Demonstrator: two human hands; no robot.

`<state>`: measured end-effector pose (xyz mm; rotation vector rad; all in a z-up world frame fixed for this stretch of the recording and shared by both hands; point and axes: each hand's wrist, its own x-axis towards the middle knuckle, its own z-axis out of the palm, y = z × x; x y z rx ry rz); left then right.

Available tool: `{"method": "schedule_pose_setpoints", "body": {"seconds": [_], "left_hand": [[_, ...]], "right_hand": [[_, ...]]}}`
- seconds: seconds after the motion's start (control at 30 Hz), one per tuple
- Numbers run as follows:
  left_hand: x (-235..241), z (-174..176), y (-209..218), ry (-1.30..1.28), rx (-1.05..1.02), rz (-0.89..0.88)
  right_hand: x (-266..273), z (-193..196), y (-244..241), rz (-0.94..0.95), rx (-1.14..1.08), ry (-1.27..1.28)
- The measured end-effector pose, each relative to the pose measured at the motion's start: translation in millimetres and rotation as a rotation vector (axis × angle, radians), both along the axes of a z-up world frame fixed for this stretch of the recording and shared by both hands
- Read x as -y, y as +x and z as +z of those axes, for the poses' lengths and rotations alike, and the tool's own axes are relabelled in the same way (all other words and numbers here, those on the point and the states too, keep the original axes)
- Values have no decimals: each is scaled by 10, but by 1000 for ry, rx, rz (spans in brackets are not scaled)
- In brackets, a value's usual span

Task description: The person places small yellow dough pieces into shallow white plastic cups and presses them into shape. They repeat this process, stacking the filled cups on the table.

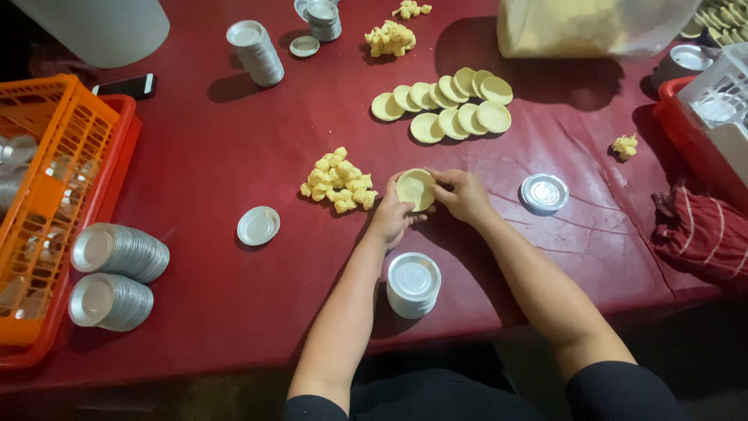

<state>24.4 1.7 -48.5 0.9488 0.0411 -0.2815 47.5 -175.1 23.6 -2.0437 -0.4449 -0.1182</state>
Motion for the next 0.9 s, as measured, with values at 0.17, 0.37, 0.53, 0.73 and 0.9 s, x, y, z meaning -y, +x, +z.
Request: {"method": "schedule_pose_setpoints", "body": {"seconds": [0.17, 0.37, 0.53, 0.73, 0.9], "left_hand": [[22, -170, 85, -28, 46, 3], [50, -320, 151, -25, 48, 6], [69, -143, 38, 55, 52, 15], [50, -188, 92, 122, 55, -13], [27, -40, 49, 132, 60, -46]], "right_hand": [[-9, -110, 14, -69, -4, -16], [8, -202, 78, -92, 32, -5], [111, -419, 211, -155, 83, -93], [83, -331, 268, -113, 56, -100], [66, -55, 118, 88, -110, 103]]}}
